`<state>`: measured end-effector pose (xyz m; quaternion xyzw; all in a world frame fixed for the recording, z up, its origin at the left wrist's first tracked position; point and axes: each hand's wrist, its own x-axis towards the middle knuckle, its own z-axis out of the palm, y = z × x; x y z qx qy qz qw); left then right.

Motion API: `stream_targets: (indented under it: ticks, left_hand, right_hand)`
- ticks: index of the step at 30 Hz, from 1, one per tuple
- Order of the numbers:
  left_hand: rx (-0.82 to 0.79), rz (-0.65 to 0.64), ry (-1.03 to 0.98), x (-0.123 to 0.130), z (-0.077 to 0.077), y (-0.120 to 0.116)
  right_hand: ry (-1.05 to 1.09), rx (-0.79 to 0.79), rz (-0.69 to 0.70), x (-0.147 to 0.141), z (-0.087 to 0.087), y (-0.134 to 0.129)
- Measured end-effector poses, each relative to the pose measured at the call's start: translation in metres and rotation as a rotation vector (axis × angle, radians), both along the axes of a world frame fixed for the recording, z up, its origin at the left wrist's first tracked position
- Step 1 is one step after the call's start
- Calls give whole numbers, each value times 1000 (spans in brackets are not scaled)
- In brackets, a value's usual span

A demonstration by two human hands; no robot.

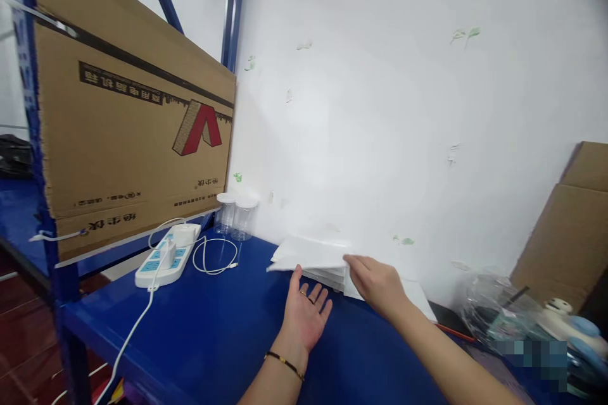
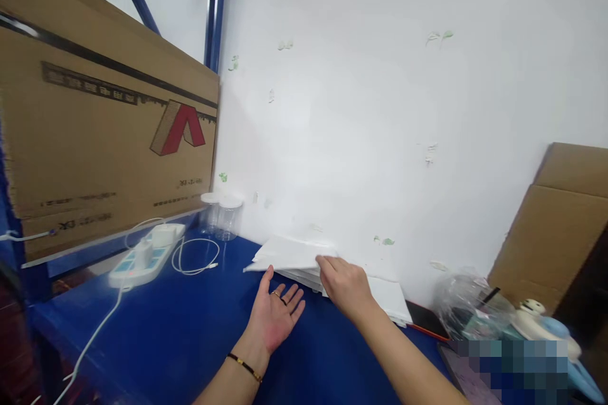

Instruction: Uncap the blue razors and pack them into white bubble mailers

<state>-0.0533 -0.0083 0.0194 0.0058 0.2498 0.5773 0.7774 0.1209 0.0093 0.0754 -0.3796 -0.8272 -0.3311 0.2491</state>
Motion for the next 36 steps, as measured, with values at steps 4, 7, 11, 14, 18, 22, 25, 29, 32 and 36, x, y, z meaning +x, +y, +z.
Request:
stream_targets:
  ticks: [4,7,11,14,18,22,25,29,32,36]
  left_hand:
    - [143,97,-2,7,0,-3]
    - [254,214,77,20,-2,-8]
    - [429,251,225,39,-5,-14]
    - [462,239,280,46,-2,-13]
    - [474,233,304,50,10,-9]
    - [508,227,322,55,23,-5]
    - [554,222,373,55,34,-5]
    - [621,208,478,47,55,-5]
    - [678,189,571,37,73,-3]
    - [790,225,720,21,95,4]
  right_hand:
    - [-63,-11,236,40,-33,-51]
    - [-130,-274,243,66,-53,-77]
    - [82,-634,97,88,-75,-91]
    - [388,-778,-12,103,-89,-90]
    - [526,-971,-84,110,-105,-83]
    - [515,-988,-190,102,-112,-76]
    - [453,-965,-209,96,-109,-75]
    - [387,-950,-210,93,-103,-76]
    - [355,-937,-226,93,-101,-77]
    - [307,-927,-230,92,-100,-80]
